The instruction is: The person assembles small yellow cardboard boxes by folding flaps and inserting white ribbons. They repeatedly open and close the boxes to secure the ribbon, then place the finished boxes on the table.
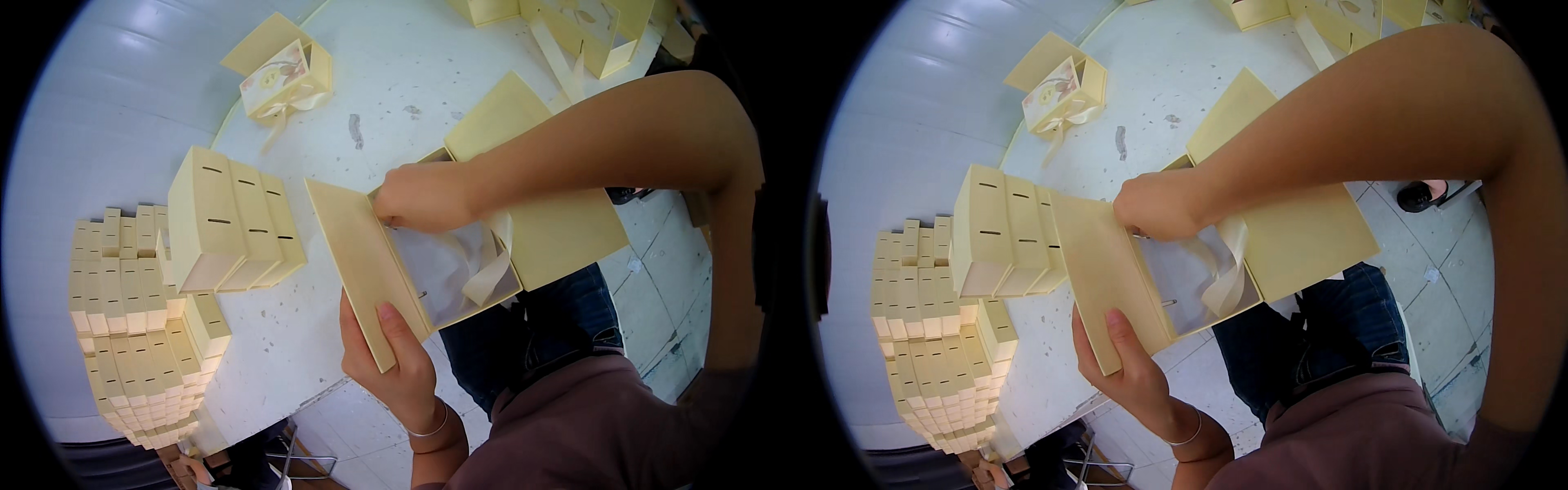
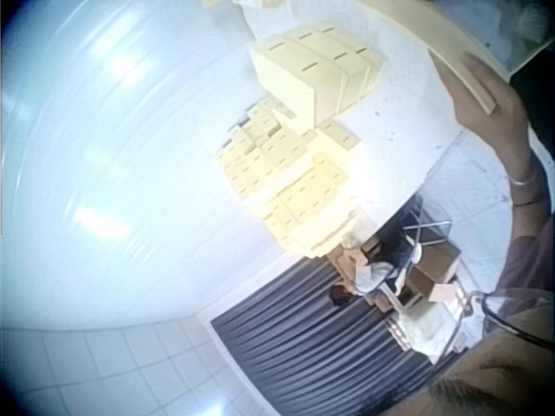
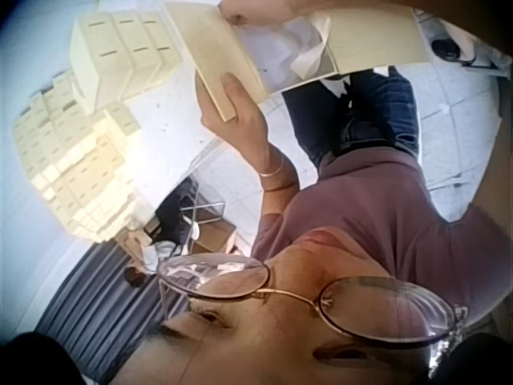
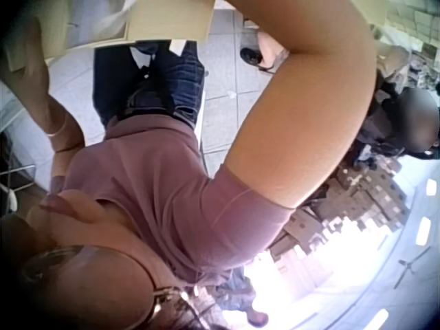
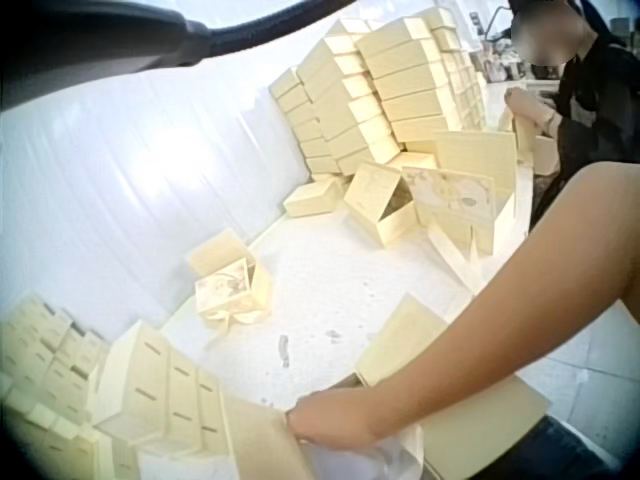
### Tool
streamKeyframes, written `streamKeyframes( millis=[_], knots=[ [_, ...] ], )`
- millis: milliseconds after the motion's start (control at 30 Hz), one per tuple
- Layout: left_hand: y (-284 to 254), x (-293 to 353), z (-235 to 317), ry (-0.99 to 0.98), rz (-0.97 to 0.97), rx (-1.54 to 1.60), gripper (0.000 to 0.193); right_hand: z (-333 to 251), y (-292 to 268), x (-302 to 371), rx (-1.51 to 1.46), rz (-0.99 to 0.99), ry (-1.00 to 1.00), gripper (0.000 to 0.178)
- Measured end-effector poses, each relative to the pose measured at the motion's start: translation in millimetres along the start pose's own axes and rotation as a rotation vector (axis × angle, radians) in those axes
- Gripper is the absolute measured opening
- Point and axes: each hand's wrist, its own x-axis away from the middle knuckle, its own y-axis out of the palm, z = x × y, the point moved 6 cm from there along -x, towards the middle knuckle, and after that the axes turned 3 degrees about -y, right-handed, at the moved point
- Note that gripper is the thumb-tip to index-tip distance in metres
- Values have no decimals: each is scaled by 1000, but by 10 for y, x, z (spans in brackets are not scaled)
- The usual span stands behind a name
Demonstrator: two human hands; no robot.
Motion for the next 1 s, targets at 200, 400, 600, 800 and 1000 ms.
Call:
streamKeyframes(
  millis=[200, 400, 600, 800, 1000],
  knots=[
    [36, -19, 63, 89, -88, 58, 37, 83, -20, 17, -134, 68, 89, 12],
    [52, -302, -484, -306, -384, 614, 43, 128, -100, 32, -316, 162, 159, 12],
    [370, -548, -759, -123, -422, 367, 27, 145, -47, 72, -609, 118, 164, 17],
    [387, -579, -688, -24, -401, 260, 18, 168, -85, 145, -582, 93, 95, 23],
    [379, -610, -674, 200, -283, 131, 9, 344, 58, 107, -593, 131, 207, 19]
  ],
)
